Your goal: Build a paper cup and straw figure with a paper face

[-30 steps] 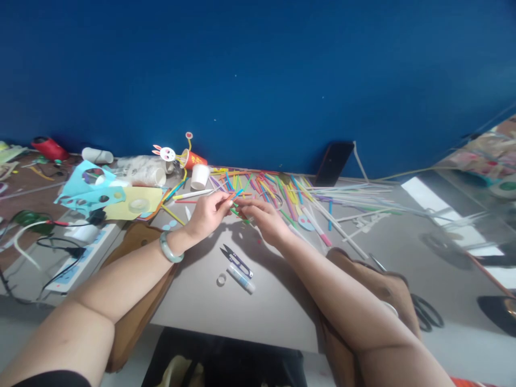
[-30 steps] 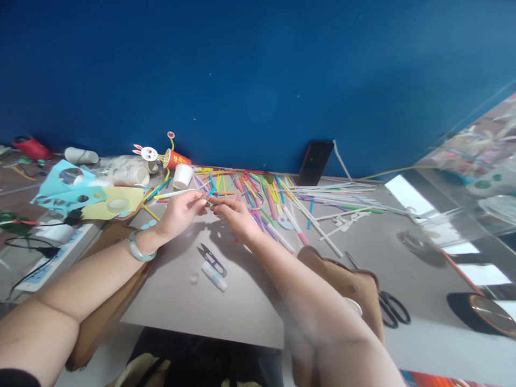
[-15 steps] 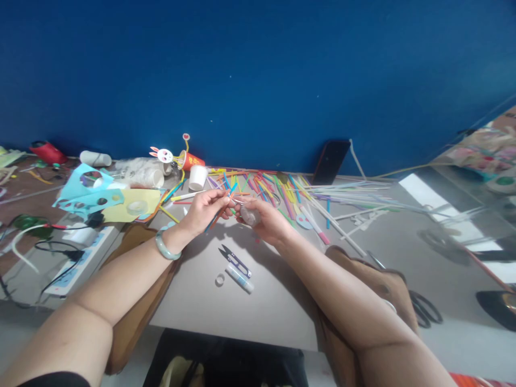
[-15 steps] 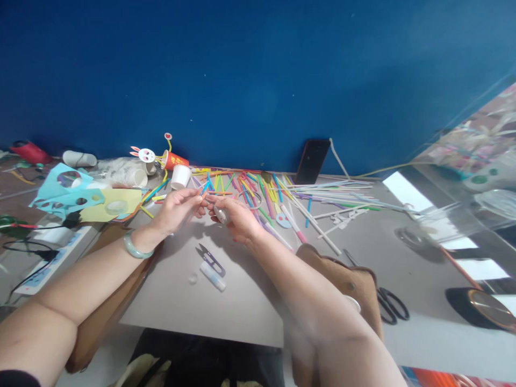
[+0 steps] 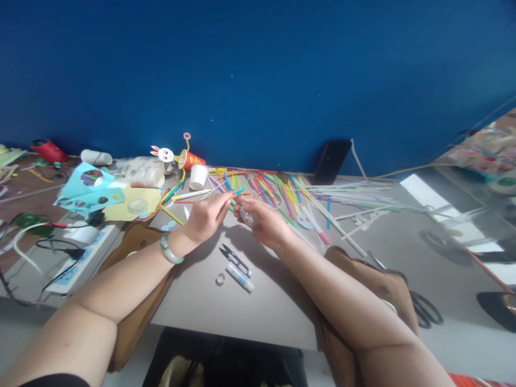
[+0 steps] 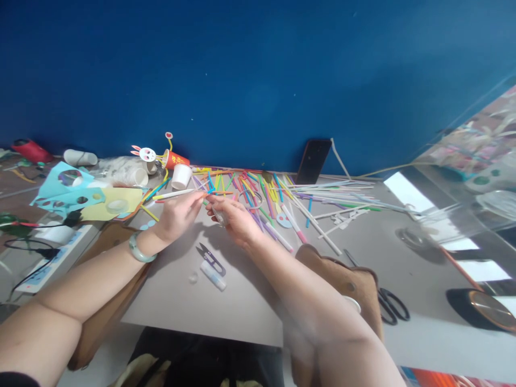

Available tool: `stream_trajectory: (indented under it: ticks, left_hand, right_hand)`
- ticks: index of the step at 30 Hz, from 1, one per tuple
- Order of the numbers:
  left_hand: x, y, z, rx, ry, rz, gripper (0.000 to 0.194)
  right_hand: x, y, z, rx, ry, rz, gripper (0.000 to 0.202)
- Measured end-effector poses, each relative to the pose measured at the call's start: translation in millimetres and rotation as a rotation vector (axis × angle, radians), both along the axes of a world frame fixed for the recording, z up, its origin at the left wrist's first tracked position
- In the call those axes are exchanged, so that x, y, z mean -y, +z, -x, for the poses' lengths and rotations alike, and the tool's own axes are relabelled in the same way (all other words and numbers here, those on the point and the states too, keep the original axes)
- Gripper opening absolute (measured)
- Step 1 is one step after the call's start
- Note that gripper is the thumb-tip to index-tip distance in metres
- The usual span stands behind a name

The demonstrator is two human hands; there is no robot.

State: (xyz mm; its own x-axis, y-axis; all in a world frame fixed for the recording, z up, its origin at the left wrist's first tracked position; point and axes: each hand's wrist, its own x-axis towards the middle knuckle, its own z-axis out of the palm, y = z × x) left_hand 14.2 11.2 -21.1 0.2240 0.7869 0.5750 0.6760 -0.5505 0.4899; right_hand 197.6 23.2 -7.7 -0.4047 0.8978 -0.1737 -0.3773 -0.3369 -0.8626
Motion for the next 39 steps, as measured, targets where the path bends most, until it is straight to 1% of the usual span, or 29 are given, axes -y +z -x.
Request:
stream_trajectory:
  ticks: [2, 7, 10, 13, 16, 18, 20, 21, 22, 24, 26, 27, 29, 31, 33, 36, 39]
  left_hand:
    - [0, -2.8, -1, -0.07, 0.021, -0.028, 0.033]
    - [1, -9.4, -7, -0.176, 0.075, -0.087, 0.036]
    - [4, -12.7, -11, -0.276, 0.089, -0.124, 0.039]
    - [6, -16.3, -16, -0.345, 0.074, -0.137, 0.043]
    - [8, -18.2, -21, -0.321, 0.011, -0.117, 0.045]
    - [9, -17.4, -22, -0.22, -0.071, -0.087, 0.046]
    - [8, -15.1, -23, -0.024, -0.139, -0.025, 0.045]
    - [7, -13.8, -24, 0.104, -0.16, 0.04, 0.043]
    - [6, -12.5, -24, 0.242, -0.177, 0.133, 0.042]
    - [3, -10.4, -23, 0.514, -0.227, 0.378, 0.044]
    - [0, -8.7, -23, 0.719, -0.301, 0.608, 0.051]
    - [-1, -7.8, -22, 0.786, -0.334, 0.681, 0.052]
    - [-3, -5.9, -20, 0.854, -0.371, 0.755, 0.047]
    - [-4, -3.8, -18, 0.867, -0.38, 0.778, 0.038]
    - [-4, -1.8, -17, 0.868, -0.375, 0.781, 0.033]
    - [-2, 0.3, -18, 0.889, -0.324, 0.765, 0.035]
    - [1, 0.5, -21, 0.9, -0.249, 0.75, 0.04]
  right_hand:
    - [3, 0.0, 1, 0.012, -0.027, -0.006, 0.024]
    - [9, -4.3, 7, 0.043, -0.115, 0.001, 0.024]
    - [10, -7.2, 9, 0.054, -0.153, -0.03, 0.02]
    - [9, -8.5, 9, 0.056, -0.192, -0.06, 0.02]
    - [6, -9.2, 6, 0.083, -0.23, -0.057, 0.024]
    - [3, -9.2, 3, 0.093, -0.254, -0.07, 0.026]
    - [-1, -8.0, 0, 0.09, -0.257, -0.099, 0.027]
    - [-2, -6.9, -1, 0.083, -0.237, -0.11, 0.029]
    - [-3, -5.4, -1, 0.071, -0.201, -0.117, 0.03]
    - [-4, -2.4, -2, 0.041, -0.1, -0.122, 0.032]
    - [-4, -0.5, -3, 0.017, -0.013, -0.126, 0.033]
    - [-4, -0.4, -3, 0.015, 0.008, -0.128, 0.032]
    - [-4, -1.7, -4, 0.037, -0.004, -0.129, 0.031]
    - [-6, -4.2, -4, 0.078, -0.067, -0.149, 0.033]
    - [-8, -6.4, -5, 0.112, -0.119, -0.18, 0.035]
    - [-9, -7.9, -5, 0.149, -0.113, -0.209, 0.035]
    - [-7, -8.8, -4, 0.202, -0.12, -0.233, 0.028]
